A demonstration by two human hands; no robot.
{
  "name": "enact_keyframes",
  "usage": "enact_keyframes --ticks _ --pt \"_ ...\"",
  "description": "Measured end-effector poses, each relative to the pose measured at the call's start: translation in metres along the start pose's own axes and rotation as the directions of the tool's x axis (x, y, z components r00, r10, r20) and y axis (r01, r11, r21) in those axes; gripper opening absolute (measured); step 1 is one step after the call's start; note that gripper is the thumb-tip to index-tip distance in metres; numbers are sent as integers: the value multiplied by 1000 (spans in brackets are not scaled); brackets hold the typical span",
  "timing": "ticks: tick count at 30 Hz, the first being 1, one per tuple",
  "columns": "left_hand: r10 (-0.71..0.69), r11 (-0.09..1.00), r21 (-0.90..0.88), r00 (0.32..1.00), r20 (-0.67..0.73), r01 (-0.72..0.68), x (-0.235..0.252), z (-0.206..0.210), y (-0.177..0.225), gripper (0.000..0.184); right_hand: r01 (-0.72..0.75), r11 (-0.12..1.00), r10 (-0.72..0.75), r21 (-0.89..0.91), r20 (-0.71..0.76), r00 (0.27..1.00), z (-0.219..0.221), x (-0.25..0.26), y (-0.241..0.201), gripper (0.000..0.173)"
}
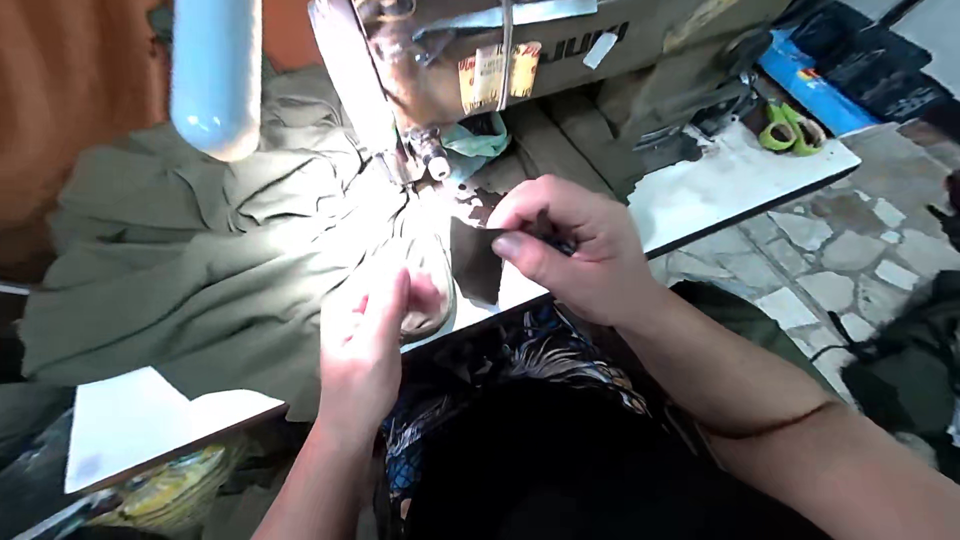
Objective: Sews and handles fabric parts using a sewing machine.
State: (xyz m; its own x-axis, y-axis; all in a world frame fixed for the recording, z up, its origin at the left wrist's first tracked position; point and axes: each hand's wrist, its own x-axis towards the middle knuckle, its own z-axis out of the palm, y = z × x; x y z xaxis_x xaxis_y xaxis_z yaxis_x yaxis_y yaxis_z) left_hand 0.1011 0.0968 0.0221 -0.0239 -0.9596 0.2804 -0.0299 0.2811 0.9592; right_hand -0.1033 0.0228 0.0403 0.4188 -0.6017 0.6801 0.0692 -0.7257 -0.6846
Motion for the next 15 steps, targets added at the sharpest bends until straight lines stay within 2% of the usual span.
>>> enact_keyframes --ticks 1,2,3,4,5,6,8,9,12,15 --pt "-127 991 -32 988 84 130 -16 -1 -4 45 3 1000 -3 -17 32 999 -4 -6 -5 10" --pt "-299 941 -95 928 221 326 -30 1 -9 58 1 1000 0 -16 79 997 -8 -13 -10 9" --pt "-447 830 -174 819 360 530 -38 7 -17 69 -3 1000 2 8 142 990 -10 -22 -14 8" --pt "-532 679 -268 710 461 683 -42 16 -26 77 -6 999 -3 43 216 976 -10 -33 -17 9" --pt "-568 531 -379 650 505 758 -41 26 -35 79 -17 997 -7 78 298 955 -9 -45 -21 12" --pt "-593 413 -494 637 492 765 -36 35 -41 79 -32 993 -12 113 369 929 -8 -56 -23 13" --pt "-608 323 -637 669 427 700 -12 47 -48 87 -81 984 0 156 462 887 -8 -75 -27 12" --pt "-613 349 -664 697 372 661 3 51 -49 82 -114 982 27 148 490 871 -11 -82 -29 12" --pt "-522 511 -684 820 235 521 36 50 -45 41 -242 967 172 75 507 845 -17 -107 -24 13" --pt "-358 696 -594 912 199 403 42 46 -37 24 -381 925 340 -2 455 823 -17 -132 -9 13"
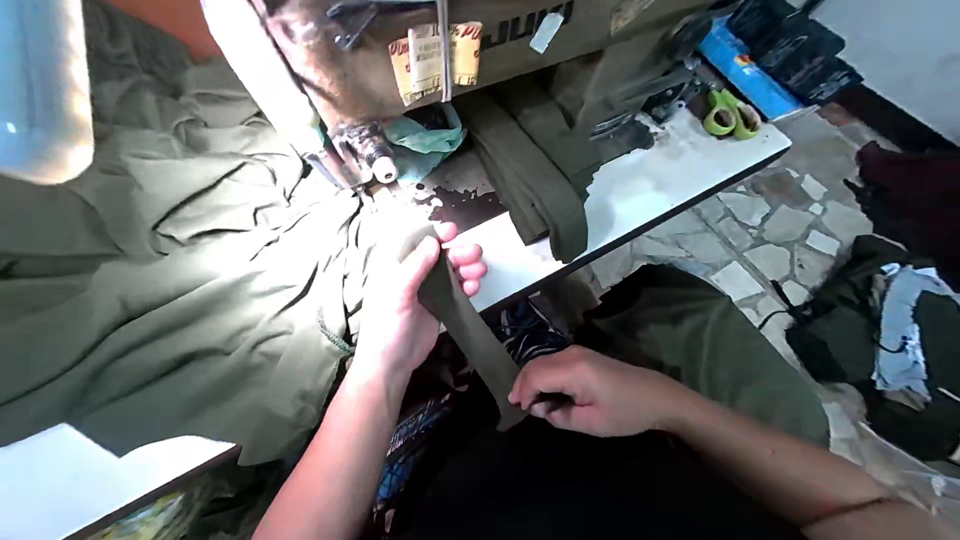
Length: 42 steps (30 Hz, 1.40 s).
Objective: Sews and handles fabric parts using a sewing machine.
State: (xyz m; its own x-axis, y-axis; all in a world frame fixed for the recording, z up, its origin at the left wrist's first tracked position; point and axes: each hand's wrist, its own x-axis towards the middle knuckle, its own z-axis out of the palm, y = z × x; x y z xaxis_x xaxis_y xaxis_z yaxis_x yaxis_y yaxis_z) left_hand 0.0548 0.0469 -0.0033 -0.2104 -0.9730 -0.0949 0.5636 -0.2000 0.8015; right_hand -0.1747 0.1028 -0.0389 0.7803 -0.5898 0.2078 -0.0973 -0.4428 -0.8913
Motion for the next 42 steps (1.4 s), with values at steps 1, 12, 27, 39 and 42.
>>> enact_keyframes --ticks 1,12,27,39,42 --pt "38 996 79 999 31 -40 -3 2 0 23 -34 999 35 15 -71 997 0 0 6 15" --pt "327 705 568 905 272 -426 -36 -4 -14 42 156 982 -86 107 -479 873 -27 95 -23 8" --pt "737 325 731 645 201 -600 -25 -2 -9 7 79 966 -222 -246 -632 743 -6 105 -23 7" --pt "658 423 709 729 188 -565 -39 2 -4 25 150 933 -335 -326 -641 691 4 114 -18 12" --pt "601 529 654 783 160 -540 -45 -5 5 25 201 940 -334 -277 -611 718 -2 116 -18 9"
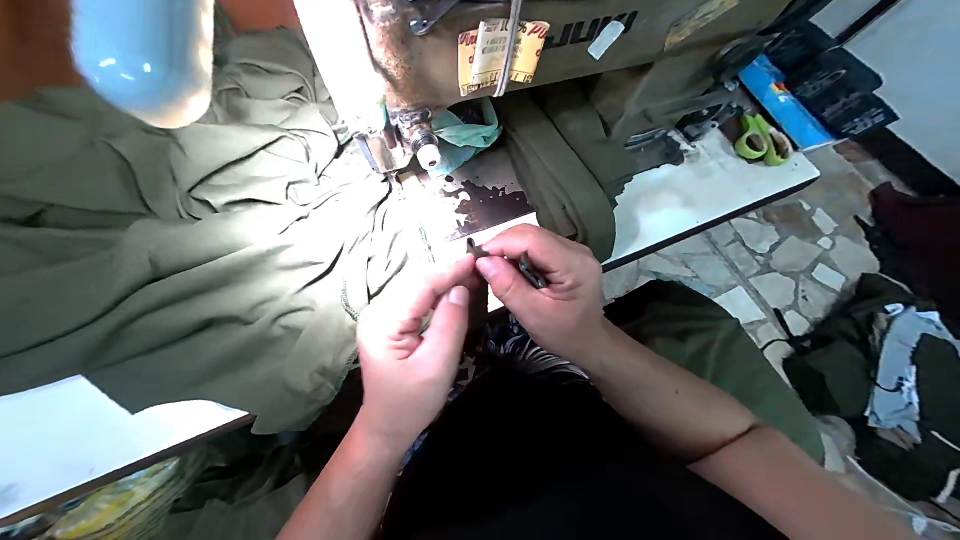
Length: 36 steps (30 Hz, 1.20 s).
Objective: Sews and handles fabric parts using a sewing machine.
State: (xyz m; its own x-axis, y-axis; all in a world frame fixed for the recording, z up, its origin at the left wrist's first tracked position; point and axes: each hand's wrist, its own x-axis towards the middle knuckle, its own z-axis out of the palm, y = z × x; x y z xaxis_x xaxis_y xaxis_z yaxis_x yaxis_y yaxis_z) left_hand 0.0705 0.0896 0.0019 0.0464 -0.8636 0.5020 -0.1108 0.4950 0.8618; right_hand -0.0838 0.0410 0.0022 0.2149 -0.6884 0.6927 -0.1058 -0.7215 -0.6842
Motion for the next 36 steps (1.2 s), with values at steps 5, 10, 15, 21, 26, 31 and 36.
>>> enact_keyframes --ticks 5,10,15,21,26,31,36 --pt "-40 998 51 991 129 34 15 -21 8 18 -90 965 57 248 136 989 -6 18 -10 7" --pt "-15 1000 27 999 33 14 23 -16 12 11 -5 968 4 253 6 1000 4 14 1 12" --pt "-41 999 1 995 -87 42 23 -11 11 12 -8 990 6 142 12 1000 18 -25 23 12" --pt "-67 997 -49 989 -133 61 22 -6 10 13 0 988 -3 155 19 1000 26 -24 20 10" --pt "-194 963 -213 973 -122 165 21 -8 7 14 -186 954 170 236 86 982 19 -21 16 11" --pt "-374 882 -376 907 -192 284 22 -9 0 21 -370 891 342 264 149 928 18 -25 18 14" --pt "-466 841 -402 863 -195 363 21 -13 -11 21 -528 799 489 286 201 849 19 -28 18 14"
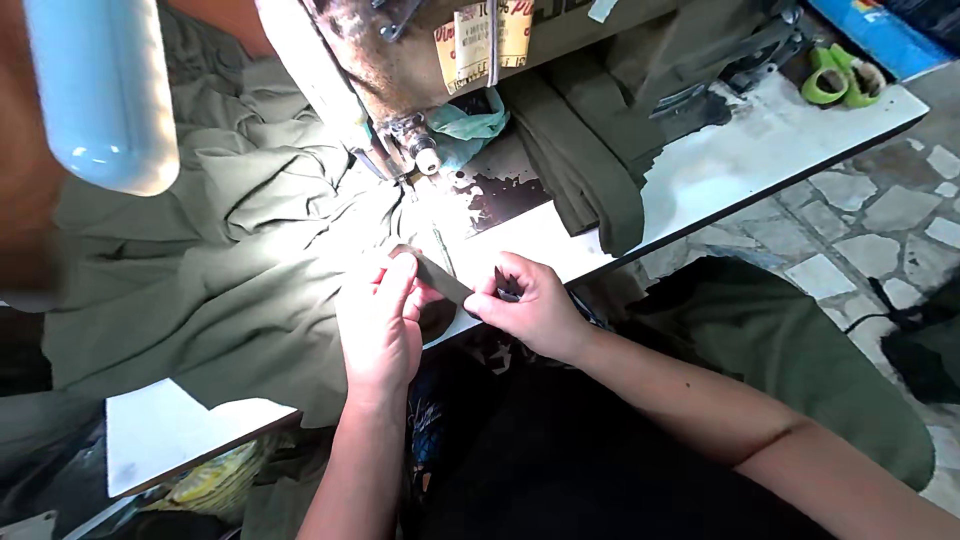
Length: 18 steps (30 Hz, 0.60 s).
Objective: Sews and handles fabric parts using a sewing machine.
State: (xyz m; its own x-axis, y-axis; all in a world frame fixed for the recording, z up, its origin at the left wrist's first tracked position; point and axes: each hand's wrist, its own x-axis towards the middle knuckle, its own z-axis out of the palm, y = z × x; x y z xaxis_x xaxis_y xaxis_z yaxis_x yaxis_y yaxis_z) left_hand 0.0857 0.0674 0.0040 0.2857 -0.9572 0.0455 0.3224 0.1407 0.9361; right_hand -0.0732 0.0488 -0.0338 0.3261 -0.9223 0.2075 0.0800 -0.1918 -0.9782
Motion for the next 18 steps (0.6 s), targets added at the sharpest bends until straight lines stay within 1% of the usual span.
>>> enact_keyframes --ticks 1,2,3,4,5,6,8,9,10,11,12,13,14,16,18 --pt "-5 1000 18 1000 15 5 1 -3 -1 20 -46 999 46 5 28 999 -1 0 -1 10" --pt "-8 998 59 999 46 5 3 -7 -2 20 -111 994 110 4 65 992 -2 -1 -2 13" --pt "-6 993 119 995 98 -6 6 -13 -2 20 -170 985 170 -15 112 979 -4 0 -5 8" --pt "-4 983 180 986 165 -26 9 -19 0 20 -193 979 201 -61 179 963 -6 1 -6 5" --pt "-8 969 242 974 227 -49 14 -25 3 20 -161 979 188 -123 250 950 -8 4 -7 13" --pt "-10 945 317 962 275 -80 21 -30 7 20 -88 978 143 -191 294 945 -8 8 -7 17" --pt "-21 867 478 947 320 -142 38 -37 11 17 101 935 14 -341 318 948 -7 20 -1 13" --pt "-19 789 581 938 345 -198 50 -43 9 12 166 900 -24 -404 333 943 -7 27 4 12" --pt "-31 651 708 923 383 -272 62 -48 7 10 185 874 -16 -450 355 935 -7 34 7 11" --pt "-69 481 805 900 430 -348 70 -52 7 15 169 857 36 -488 383 923 -6 40 9 12" --pt "-107 349 844 877 469 -409 74 -53 7 21 148 838 104 -525 419 902 -7 43 9 13" --pt "-134 264 859 865 483 -439 73 -51 7 25 135 819 163 -557 453 877 -8 46 8 13" --pt "-140 226 864 863 485 -449 68 -48 6 25 124 808 206 -576 474 856 -10 46 6 13" --pt "-111 222 854 858 501 -470 55 -39 1 22 103 808 242 -580 486 840 -15 44 4 9" --pt "-54 186 809 816 575 -557 55 -37 -16 19 84 821 252 -564 490 835 -18 44 3 10"
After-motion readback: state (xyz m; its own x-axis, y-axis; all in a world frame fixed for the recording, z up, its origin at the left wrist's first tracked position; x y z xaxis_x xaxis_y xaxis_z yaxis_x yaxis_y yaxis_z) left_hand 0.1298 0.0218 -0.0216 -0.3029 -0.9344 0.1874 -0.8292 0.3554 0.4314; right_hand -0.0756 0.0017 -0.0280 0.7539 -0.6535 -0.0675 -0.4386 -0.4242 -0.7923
